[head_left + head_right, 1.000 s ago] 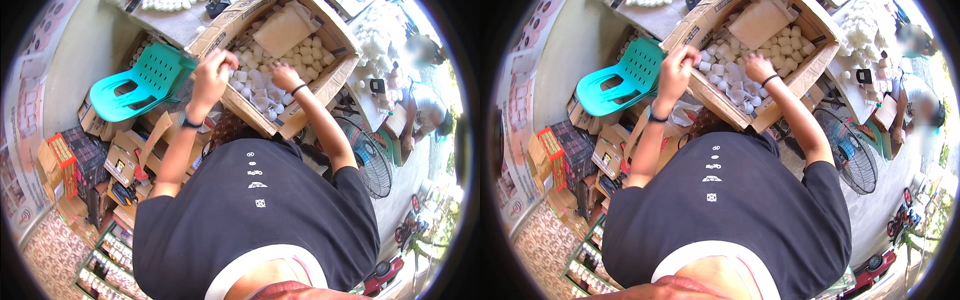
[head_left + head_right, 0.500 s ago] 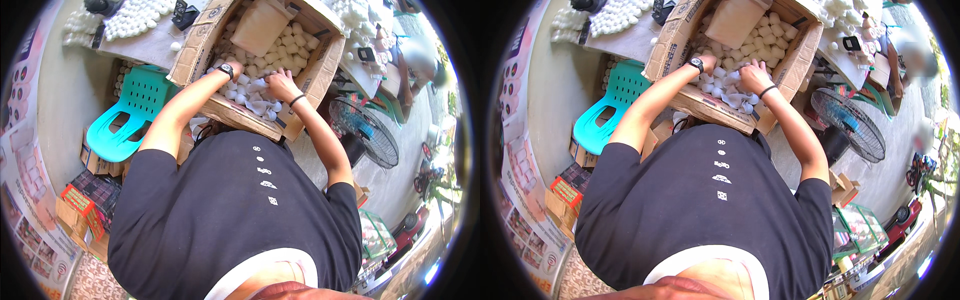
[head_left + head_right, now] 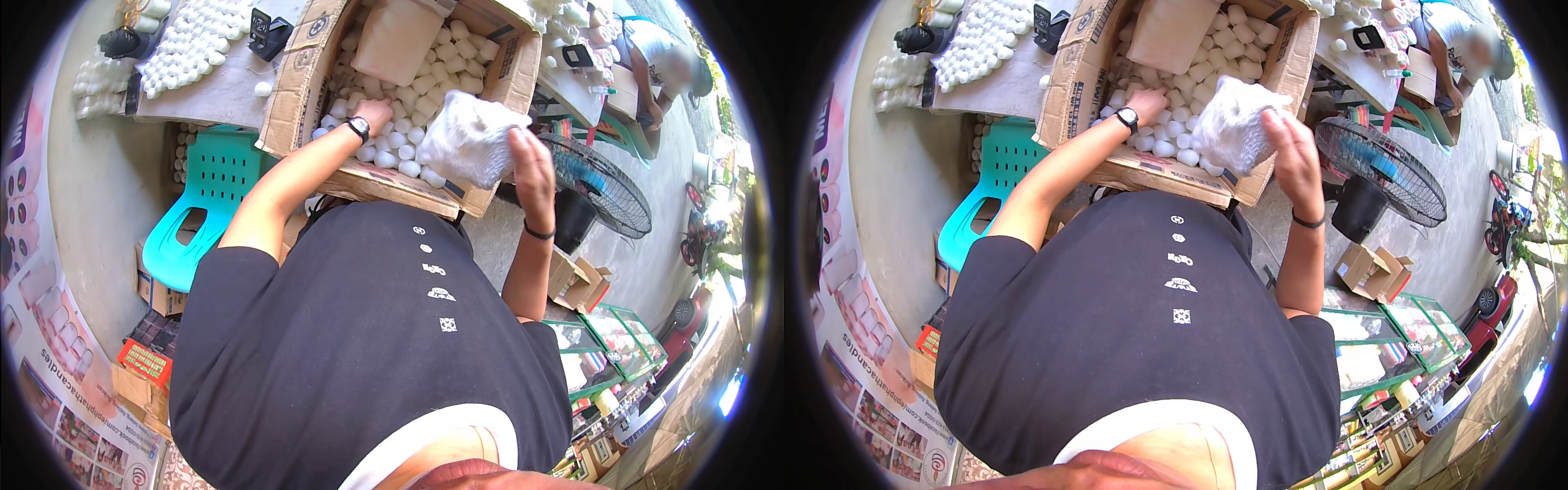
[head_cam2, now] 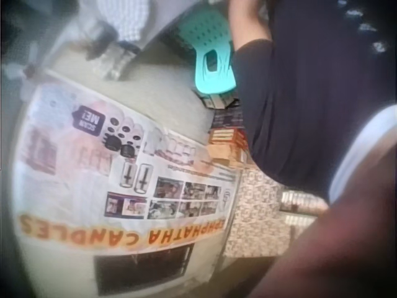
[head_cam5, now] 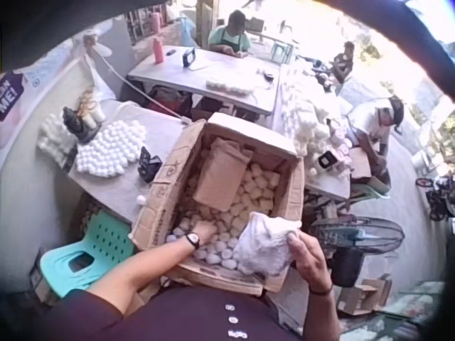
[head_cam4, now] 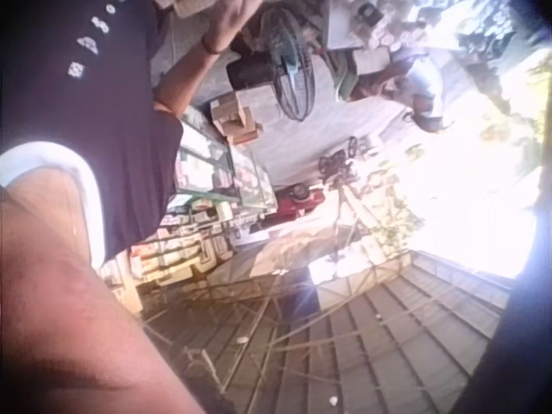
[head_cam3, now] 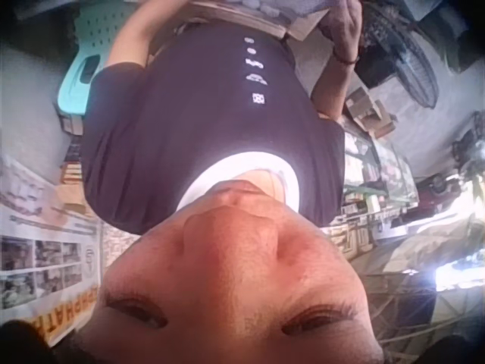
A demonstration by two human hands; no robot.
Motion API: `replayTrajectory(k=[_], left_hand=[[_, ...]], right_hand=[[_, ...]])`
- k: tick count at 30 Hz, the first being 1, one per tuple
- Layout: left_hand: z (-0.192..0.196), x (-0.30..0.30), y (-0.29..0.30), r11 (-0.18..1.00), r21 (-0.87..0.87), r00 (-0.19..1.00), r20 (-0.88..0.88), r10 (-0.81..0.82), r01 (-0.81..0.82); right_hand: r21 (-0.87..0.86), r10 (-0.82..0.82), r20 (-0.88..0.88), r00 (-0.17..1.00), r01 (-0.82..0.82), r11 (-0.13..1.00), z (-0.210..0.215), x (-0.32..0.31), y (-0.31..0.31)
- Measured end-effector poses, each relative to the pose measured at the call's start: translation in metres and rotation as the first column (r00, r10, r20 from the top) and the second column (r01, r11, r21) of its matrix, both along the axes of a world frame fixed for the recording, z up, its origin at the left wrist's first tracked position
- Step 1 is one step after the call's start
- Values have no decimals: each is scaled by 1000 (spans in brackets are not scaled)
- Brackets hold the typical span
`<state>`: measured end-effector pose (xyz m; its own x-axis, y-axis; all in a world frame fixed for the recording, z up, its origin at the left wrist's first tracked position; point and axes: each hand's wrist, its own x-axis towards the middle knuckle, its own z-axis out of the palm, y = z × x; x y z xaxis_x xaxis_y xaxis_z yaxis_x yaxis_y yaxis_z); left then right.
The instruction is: The person repeatedly picks up small white spherical objects from a cardboard box, wipes each with a cloth, and trims the top with scissors. The trimmed objects are placed on a nearby table. The person continues this process for multiple items throughout the clip.
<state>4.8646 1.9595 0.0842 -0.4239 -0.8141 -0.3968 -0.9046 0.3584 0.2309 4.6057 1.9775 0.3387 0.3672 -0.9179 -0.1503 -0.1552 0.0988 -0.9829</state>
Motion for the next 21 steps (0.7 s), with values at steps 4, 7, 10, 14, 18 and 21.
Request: replayTrajectory(k=[4,7,10,14,18,21], left_hand=[[-1,9,-2,998,33,998,-38,-55,56],[27,8,-9,994,75,995,-53,84,-80],[74,25,-7,969,-22,890,-399,219,-248],[172,46,12,927,80,682,-655,327,-368],[194,48,32,867,316,273,-858,434,-386],[191,41,38,869,369,51,-912,407,-330]], right_hand=[[305,-214,839,500,-107,946,6,1,2],[318,-316,865,389,61,946,-53,-7,13],[510,-488,750,447,79,857,-77,21,32],[646,-523,687,505,-94,758,-79,51,27],[476,-291,750,593,-180,861,-91,69,18],[379,-183,697,693,-140,915,-87,78,12]])
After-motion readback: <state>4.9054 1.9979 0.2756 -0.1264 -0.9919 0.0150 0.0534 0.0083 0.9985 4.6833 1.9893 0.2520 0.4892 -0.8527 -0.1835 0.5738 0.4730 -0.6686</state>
